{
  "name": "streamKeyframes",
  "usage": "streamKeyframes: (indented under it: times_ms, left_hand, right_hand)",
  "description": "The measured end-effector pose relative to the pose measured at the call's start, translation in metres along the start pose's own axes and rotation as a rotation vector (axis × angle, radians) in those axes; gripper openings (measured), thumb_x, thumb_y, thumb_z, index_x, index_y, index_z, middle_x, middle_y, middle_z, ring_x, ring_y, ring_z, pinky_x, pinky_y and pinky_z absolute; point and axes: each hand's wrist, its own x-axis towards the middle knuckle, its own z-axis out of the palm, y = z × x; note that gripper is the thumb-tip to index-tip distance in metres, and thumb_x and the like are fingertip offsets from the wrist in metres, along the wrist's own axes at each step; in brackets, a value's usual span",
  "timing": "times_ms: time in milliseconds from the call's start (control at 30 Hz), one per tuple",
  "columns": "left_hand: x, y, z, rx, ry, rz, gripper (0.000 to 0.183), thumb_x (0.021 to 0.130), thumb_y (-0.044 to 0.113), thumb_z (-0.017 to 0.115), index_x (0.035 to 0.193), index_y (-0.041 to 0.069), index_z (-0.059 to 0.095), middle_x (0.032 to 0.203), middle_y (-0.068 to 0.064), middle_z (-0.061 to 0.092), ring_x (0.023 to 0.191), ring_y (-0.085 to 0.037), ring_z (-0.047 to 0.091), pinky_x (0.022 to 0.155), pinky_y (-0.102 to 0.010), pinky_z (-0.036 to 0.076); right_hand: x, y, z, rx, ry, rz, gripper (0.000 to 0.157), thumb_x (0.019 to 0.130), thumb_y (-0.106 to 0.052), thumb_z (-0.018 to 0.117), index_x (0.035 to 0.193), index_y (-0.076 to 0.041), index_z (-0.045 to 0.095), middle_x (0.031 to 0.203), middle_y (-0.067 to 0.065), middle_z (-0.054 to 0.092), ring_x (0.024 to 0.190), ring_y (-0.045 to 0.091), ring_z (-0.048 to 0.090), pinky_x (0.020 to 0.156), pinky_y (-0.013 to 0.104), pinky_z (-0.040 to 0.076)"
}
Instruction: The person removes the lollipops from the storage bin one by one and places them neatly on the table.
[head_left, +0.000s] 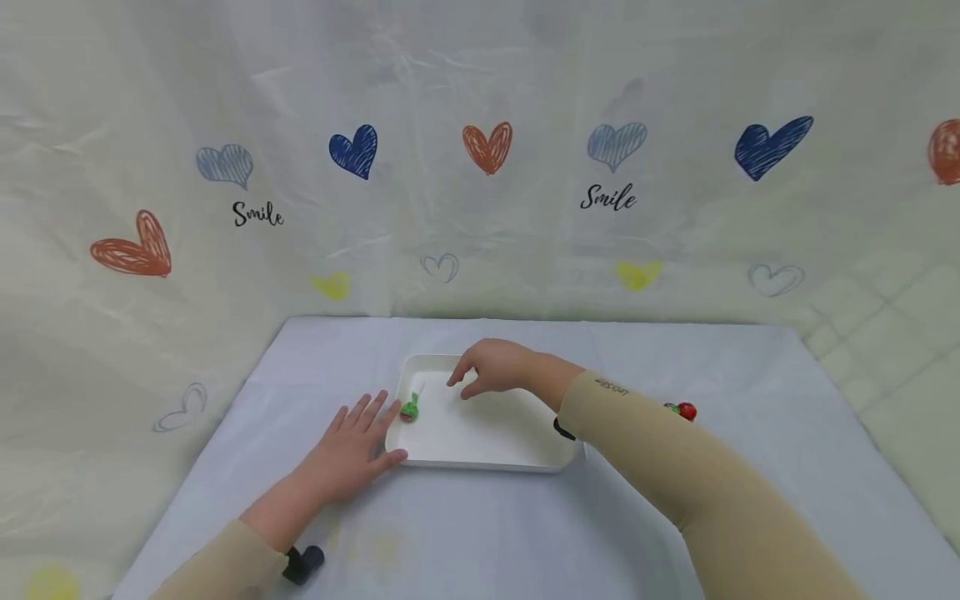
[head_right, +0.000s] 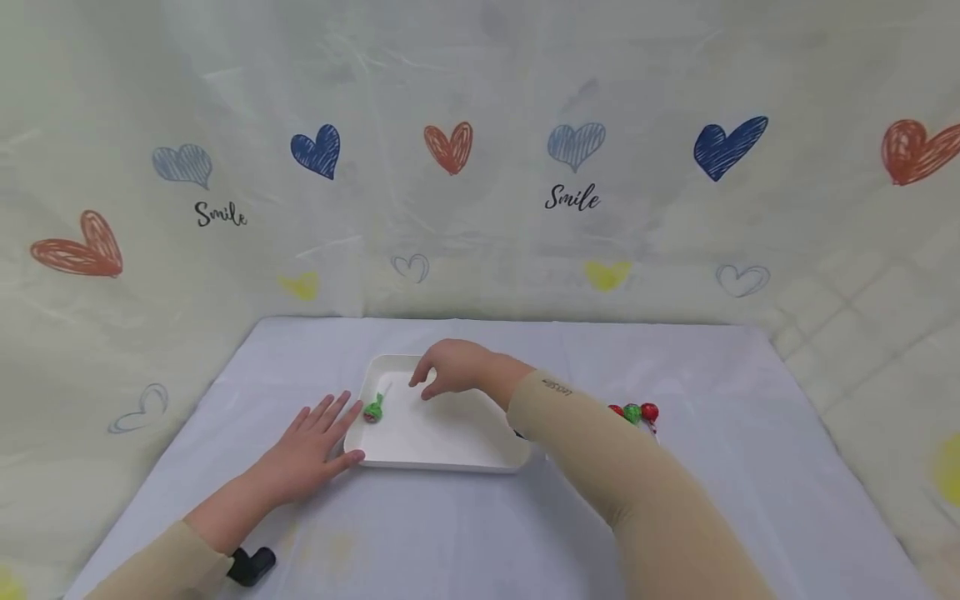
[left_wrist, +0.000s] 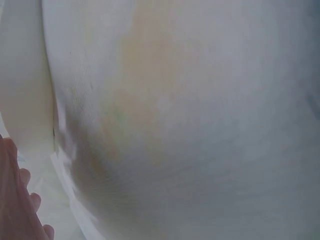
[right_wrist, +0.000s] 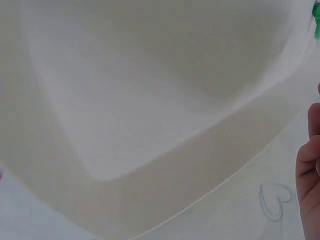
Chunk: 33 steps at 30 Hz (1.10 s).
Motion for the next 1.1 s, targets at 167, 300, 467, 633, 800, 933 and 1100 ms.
streamKeyframes:
  times_ms: [167,300,467,633,800,933,1100]
  left_hand:
    - [0.002,-0.001,0.004,0.008,-0.001,0.005,0.089,0.092,0.073,0.044,0.16,0.021,0.02,0.166,-0.006,0.01,0.152,-0.033,0.007,0.119,-0.06,0.009]
    - [0.001,0.0,0.002,0.005,0.002,0.012,0.089,0.092,0.075,0.041,0.16,0.021,0.019,0.167,-0.006,0.01,0.152,-0.033,0.007,0.119,-0.06,0.009]
    - [0.0,0.003,-0.003,0.001,0.004,0.028,0.091,0.091,0.076,0.038,0.16,0.019,0.021,0.166,-0.008,0.012,0.151,-0.035,0.01,0.118,-0.061,0.009]
    - [0.0,0.001,-0.004,-0.002,0.01,0.028,0.091,0.092,0.076,0.038,0.16,0.018,0.021,0.166,-0.008,0.013,0.151,-0.034,0.01,0.118,-0.06,0.01]
    - [-0.001,-0.002,-0.001,-0.004,0.025,0.031,0.089,0.092,0.073,0.042,0.16,0.019,0.02,0.166,-0.006,0.013,0.151,-0.033,0.011,0.118,-0.059,0.011]
    - [-0.001,0.0,-0.002,0.005,0.027,0.039,0.088,0.093,0.073,0.041,0.16,0.02,0.02,0.166,-0.007,0.014,0.151,-0.034,0.011,0.118,-0.06,0.011]
    - [-0.001,-0.001,-0.004,0.007,0.023,0.038,0.088,0.093,0.074,0.039,0.16,0.02,0.021,0.166,-0.009,0.015,0.151,-0.036,0.011,0.118,-0.062,0.012]
  right_hand:
    - [0.023,-0.015,0.011,-0.075,-0.024,-0.029,0.032,0.088,-0.033,0.077,0.119,-0.03,0.074,0.119,-0.016,0.068,0.12,0.014,0.058,0.104,0.034,0.044]
    - [0.038,-0.022,0.019,-0.122,-0.027,-0.056,0.034,0.087,-0.035,0.077,0.121,-0.034,0.073,0.121,-0.016,0.067,0.12,0.012,0.058,0.104,0.033,0.044]
    - [0.05,-0.03,0.028,-0.128,-0.058,-0.081,0.034,0.088,-0.035,0.076,0.122,-0.036,0.072,0.123,-0.015,0.067,0.119,0.008,0.057,0.106,0.03,0.042]
    - [0.057,-0.033,0.035,-0.154,-0.059,-0.13,0.036,0.089,-0.032,0.076,0.124,-0.034,0.071,0.121,-0.019,0.067,0.116,0.005,0.058,0.104,0.026,0.042]
    - [0.061,-0.036,0.039,-0.177,-0.059,-0.165,0.035,0.09,-0.028,0.075,0.125,-0.032,0.071,0.121,-0.018,0.066,0.116,0.006,0.059,0.102,0.024,0.043]
    - [0.063,-0.037,0.039,-0.211,-0.057,-0.173,0.031,0.091,-0.026,0.074,0.122,-0.03,0.073,0.123,-0.016,0.066,0.119,0.007,0.058,0.104,0.024,0.042]
    - [0.064,-0.036,0.035,-0.229,-0.059,-0.17,0.023,0.091,-0.028,0.074,0.114,-0.032,0.074,0.12,-0.016,0.067,0.115,0.007,0.058,0.104,0.026,0.043]
